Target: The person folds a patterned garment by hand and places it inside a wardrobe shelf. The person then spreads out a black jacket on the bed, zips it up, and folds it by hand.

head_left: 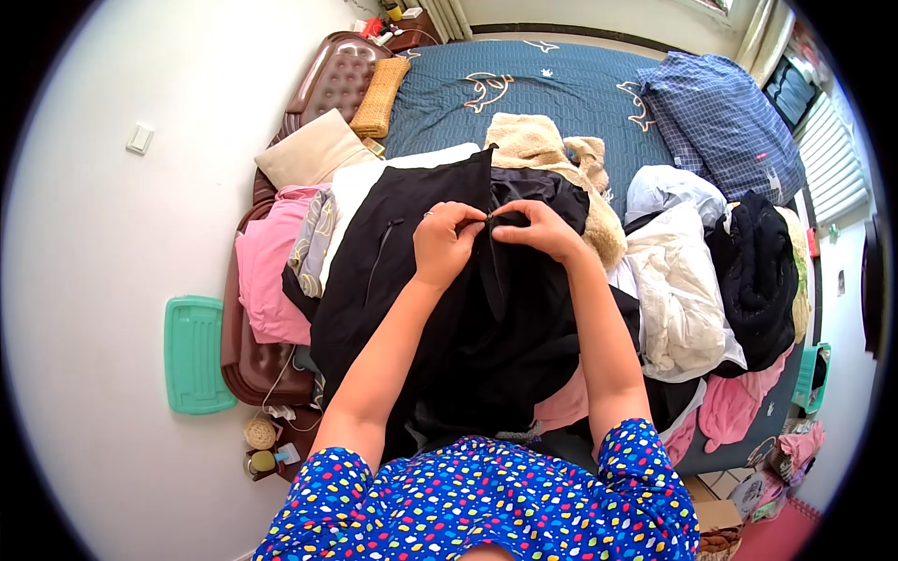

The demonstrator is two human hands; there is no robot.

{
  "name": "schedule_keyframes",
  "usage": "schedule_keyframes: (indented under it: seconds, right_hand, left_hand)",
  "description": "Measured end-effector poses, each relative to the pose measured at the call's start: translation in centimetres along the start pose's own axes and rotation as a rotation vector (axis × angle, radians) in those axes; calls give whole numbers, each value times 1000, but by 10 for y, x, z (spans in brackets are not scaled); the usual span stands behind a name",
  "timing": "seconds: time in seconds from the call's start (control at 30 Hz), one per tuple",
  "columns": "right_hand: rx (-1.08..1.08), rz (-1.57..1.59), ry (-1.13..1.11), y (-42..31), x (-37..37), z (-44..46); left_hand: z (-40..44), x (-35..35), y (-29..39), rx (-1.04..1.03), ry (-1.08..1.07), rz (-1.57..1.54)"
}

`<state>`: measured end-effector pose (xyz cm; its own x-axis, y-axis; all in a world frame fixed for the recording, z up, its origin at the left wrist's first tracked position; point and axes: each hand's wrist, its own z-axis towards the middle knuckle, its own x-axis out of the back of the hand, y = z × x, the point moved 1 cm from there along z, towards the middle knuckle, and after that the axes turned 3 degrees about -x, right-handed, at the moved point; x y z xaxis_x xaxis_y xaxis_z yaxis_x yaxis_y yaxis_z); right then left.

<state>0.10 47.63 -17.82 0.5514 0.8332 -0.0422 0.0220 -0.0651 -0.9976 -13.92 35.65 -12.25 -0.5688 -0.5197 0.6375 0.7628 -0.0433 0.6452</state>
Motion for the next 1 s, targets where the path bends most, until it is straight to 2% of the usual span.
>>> schedule_keyframes:
  seconds: [0.1, 0.17, 0.2, 0.27, 0.37, 0.5, 0.7, 0.8, 0.87, 0.9, 1.0]
  right_hand:
    - [-114, -99, -65, 1, 4, 2]
    - [-181, -81, -54, 6, 1, 4]
    - [-181, -82, -55, 6, -1, 3]
    - [4, -61, 59, 4, -6, 1]
    - [67, 116, 25, 9, -11, 2]
    - [51, 177, 29, 19, -15, 6]
    - [-9, -104, 226, 23, -15, 4]
    - [7, 44, 204, 36, -14, -1]
    - [-66, 383, 50, 32, -12, -10]
    - [-117, 452, -57, 29, -5, -15]
    - [-76, 460, -77, 27, 2, -16]
  left_hand:
    - [1, 3, 4, -50, -21, 87]
    - [3, 4, 4, -165, -24, 79]
    - [5, 6, 4, -164, -22, 79]
    - [9, 8, 5, -182, -53, 56]
    - [14, 10, 9, -226, -84, 58]
    - [16, 10, 9, -251, -104, 116]
    - [15, 5, 12, -292, -169, 274]
    - [16, 6, 8, -309, -267, 240]
    - [16, 7, 9, -154, -335, 179]
    - [15, 5, 9, -154, -337, 178]
    - [12, 0, 3, -132, -281, 118]
